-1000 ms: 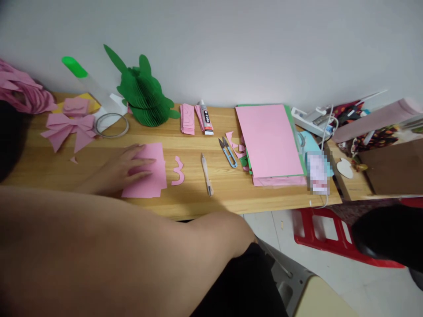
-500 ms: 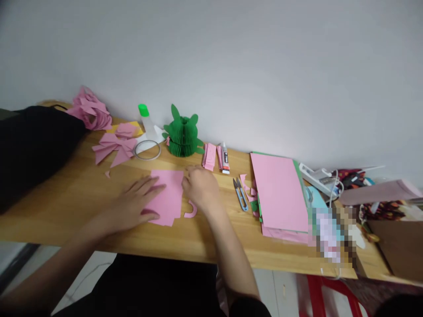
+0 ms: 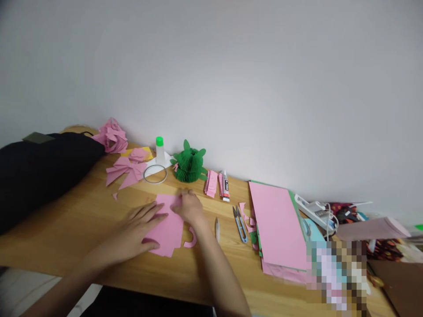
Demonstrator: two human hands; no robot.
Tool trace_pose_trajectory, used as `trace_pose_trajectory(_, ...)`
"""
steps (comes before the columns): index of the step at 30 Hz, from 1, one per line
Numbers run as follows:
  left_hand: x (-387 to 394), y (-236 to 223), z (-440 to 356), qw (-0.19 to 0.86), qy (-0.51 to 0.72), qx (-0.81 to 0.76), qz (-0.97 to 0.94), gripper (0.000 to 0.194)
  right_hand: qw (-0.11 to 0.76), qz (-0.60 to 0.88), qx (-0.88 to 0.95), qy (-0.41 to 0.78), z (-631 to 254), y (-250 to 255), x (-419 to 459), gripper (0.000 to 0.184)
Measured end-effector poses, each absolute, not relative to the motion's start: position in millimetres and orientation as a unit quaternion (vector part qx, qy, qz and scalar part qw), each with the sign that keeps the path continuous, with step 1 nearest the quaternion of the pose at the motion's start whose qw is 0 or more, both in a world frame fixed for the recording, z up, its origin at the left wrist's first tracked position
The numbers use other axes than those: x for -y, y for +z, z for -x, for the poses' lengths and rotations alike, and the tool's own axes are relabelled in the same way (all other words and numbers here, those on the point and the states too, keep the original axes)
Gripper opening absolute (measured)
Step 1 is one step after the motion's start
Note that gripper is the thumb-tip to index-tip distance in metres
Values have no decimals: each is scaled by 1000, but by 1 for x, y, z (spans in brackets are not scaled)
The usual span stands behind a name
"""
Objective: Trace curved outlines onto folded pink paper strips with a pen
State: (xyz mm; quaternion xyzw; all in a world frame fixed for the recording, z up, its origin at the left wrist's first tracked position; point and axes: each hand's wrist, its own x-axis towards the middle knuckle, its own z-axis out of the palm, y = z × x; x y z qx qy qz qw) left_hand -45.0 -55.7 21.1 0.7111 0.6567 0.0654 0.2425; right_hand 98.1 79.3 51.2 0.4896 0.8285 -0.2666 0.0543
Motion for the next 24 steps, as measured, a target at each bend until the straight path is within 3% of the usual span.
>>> trace_pose_trajectory(4, 54, 25, 46, 245, 53, -657, -711, 69, 51, -515, -814, -263, -93, 52, -80, 50)
trace_pose_trajectory(9, 49, 22, 49, 277, 48, -661, -696, 76, 17, -500, -814, -296, -93, 49, -84, 20)
trace_pose_trajectory(12, 49, 22, 49, 266, 52, -656, -705, 77, -41, -491, -802, -339, -94, 43, -88, 19)
trace_pose_trajectory(19, 58, 23, 50, 231, 51, -645, -727, 69, -275, -486, -724, -406, -104, 41, -80, 9)
trace_pose_trajectory(24, 60, 16, 56, 221, 68, -660, -715, 67, -510, -402, -628, -428, -129, 70, -59, 32)
